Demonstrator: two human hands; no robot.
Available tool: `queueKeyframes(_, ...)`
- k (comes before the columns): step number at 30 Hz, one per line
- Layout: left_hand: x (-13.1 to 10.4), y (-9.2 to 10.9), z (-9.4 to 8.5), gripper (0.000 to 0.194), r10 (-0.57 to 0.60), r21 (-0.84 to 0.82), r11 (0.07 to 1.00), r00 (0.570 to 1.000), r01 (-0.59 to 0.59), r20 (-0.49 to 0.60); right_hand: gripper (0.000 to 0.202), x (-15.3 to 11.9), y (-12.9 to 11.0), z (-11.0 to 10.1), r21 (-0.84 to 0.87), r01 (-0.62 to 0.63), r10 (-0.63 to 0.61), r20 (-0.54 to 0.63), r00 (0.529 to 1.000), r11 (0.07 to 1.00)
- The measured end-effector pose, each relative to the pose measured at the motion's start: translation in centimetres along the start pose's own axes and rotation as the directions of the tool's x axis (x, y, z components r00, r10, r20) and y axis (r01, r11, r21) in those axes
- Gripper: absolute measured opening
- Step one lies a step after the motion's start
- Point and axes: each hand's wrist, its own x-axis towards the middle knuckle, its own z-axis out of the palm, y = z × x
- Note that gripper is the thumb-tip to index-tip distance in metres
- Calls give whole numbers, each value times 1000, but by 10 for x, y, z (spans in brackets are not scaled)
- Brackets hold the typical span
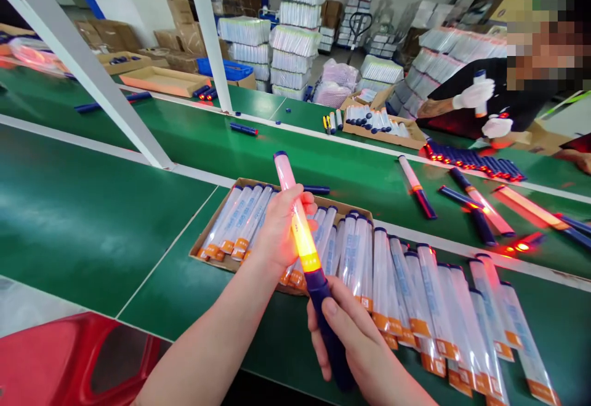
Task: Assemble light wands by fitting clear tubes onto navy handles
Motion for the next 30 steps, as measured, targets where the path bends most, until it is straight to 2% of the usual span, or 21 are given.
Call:
queueKeyframes(5,1,2,-5,45,20,19,1000,999,-21,49,41,-4,2,4,57,6,-10,79,997,998)
queueKeyframes(8,2,0,-7,46,66,85,994,997,-69,30,55,2,6,8,-5,55,-55,-45,997,998)
queueKeyframes(11,0,-1,-7,48,120,143,983,993,-116,-22,57,8,11,11,-93,-1,-13,-144,989,996)
queueKeyframes(12,-2,-1,-7,49,108,144,984,993,-101,-41,56,9,13,12,-107,-22,8,-134,991,994)
queueKeyframes(14,-4,-1,-8,49,3,116,993,999,1,-38,53,8,17,11,-114,-39,32,-63,998,993)
queueKeyframes(16,-5,-1,-11,45,-96,100,991,995,93,25,51,7,21,11,-118,-19,20,4,1000,993)
queueKeyframes(17,-5,-2,-12,44,-105,106,989,993,99,58,51,6,23,10,-115,-11,14,29,999,993)
queueKeyframes(20,-3,-4,-17,41,21,106,994,998,-28,65,54,6,29,13,-80,-27,31,48,998,996)
queueKeyframes(24,-2,-8,-18,38,137,-34,990,989,-135,54,58,10,31,24,-54,-86,83,-50,995,995)
queueKeyframes(30,-6,-11,-22,46,54,-75,996,990,-44,133,79,11,27,32,-154,-163,147,-113,983,975)
